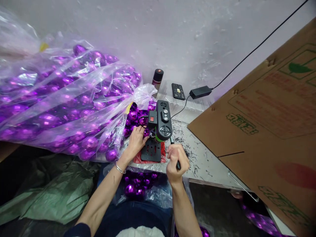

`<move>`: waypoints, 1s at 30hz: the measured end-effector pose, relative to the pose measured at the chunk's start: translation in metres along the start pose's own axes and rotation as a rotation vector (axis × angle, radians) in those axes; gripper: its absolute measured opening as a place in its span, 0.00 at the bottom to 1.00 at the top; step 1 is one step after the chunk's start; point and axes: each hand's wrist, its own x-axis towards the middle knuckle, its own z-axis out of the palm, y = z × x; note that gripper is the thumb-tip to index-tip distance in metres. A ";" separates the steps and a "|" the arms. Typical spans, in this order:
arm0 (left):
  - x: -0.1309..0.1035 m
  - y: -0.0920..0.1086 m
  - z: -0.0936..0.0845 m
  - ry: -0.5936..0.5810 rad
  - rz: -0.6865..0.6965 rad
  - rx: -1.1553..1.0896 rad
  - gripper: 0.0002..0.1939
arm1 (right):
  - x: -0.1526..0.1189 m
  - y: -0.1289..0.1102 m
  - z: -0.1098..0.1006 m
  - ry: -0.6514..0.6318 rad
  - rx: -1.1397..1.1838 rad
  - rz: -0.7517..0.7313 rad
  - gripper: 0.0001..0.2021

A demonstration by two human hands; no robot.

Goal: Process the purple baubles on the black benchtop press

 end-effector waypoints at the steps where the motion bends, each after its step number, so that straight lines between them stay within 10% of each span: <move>1: -0.007 -0.001 -0.002 0.007 0.008 -0.009 0.24 | 0.000 0.000 0.000 -0.002 0.002 0.006 0.17; 13: -0.041 -0.007 -0.009 -0.077 -0.056 -0.267 0.31 | 0.009 -0.003 0.000 0.026 0.052 0.044 0.18; 22: -0.054 0.025 -0.011 0.035 -0.597 -1.078 0.29 | 0.019 -0.011 -0.001 -0.005 0.045 0.111 0.19; 30: -0.072 0.034 0.018 0.111 -0.454 -0.847 0.27 | 0.016 -0.011 -0.003 -0.024 0.058 0.112 0.18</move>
